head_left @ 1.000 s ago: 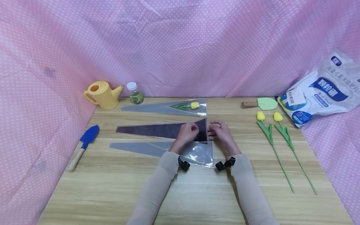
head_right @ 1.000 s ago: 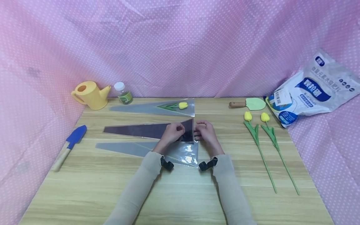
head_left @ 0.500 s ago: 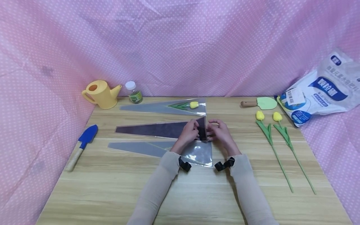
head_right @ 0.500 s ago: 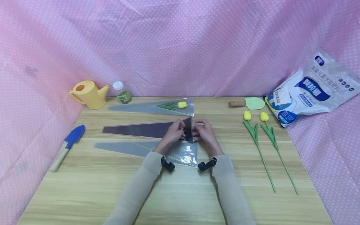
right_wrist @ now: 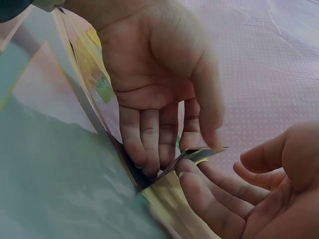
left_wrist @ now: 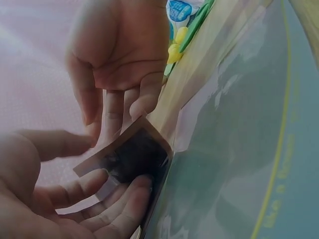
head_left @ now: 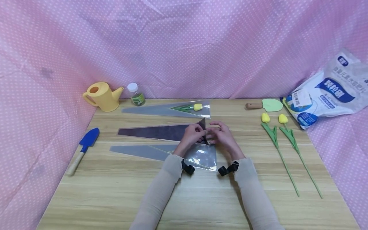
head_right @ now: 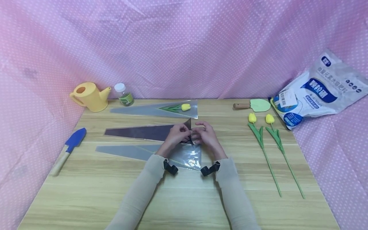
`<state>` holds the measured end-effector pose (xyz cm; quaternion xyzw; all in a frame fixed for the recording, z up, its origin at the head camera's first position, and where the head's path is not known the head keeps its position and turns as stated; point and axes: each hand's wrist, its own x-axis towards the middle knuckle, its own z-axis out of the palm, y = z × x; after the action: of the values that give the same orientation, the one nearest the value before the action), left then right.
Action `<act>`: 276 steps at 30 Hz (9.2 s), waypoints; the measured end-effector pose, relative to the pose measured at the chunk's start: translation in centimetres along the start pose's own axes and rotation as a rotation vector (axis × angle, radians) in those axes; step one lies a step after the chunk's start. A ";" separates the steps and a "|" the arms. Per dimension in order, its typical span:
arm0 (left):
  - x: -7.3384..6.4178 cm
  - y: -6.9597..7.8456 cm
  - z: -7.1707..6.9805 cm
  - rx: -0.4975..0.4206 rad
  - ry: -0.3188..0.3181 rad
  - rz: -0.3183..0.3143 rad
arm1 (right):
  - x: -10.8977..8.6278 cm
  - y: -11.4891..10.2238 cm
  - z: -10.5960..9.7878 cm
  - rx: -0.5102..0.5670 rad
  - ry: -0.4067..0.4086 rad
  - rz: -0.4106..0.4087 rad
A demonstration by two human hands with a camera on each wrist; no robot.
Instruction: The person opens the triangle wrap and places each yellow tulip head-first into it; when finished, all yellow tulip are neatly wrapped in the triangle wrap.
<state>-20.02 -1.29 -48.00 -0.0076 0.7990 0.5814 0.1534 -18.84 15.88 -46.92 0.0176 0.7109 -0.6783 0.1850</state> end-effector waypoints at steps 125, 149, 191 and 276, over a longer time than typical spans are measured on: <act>0.9 -1.4 0.2 -0.243 0.130 -0.043 | -10.7 1.3 -17.3 -0.641 0.485 0.065; 1.0 -1.5 0.3 -0.225 0.125 -0.043 | -14.2 3.1 -19.9 -0.851 0.288 0.265; 1.2 -1.6 0.1 -0.222 0.132 -0.051 | -13.1 3.7 -19.6 -0.441 0.152 0.229; 0.8 -1.4 0.0 -0.232 0.131 -0.017 | -2.8 -0.7 -4.9 0.799 0.575 -0.186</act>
<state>-20.49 -1.59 -49.56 -0.0699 0.7347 0.6668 0.1038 -17.58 21.24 -45.33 0.2099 0.4165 -0.8788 -0.1007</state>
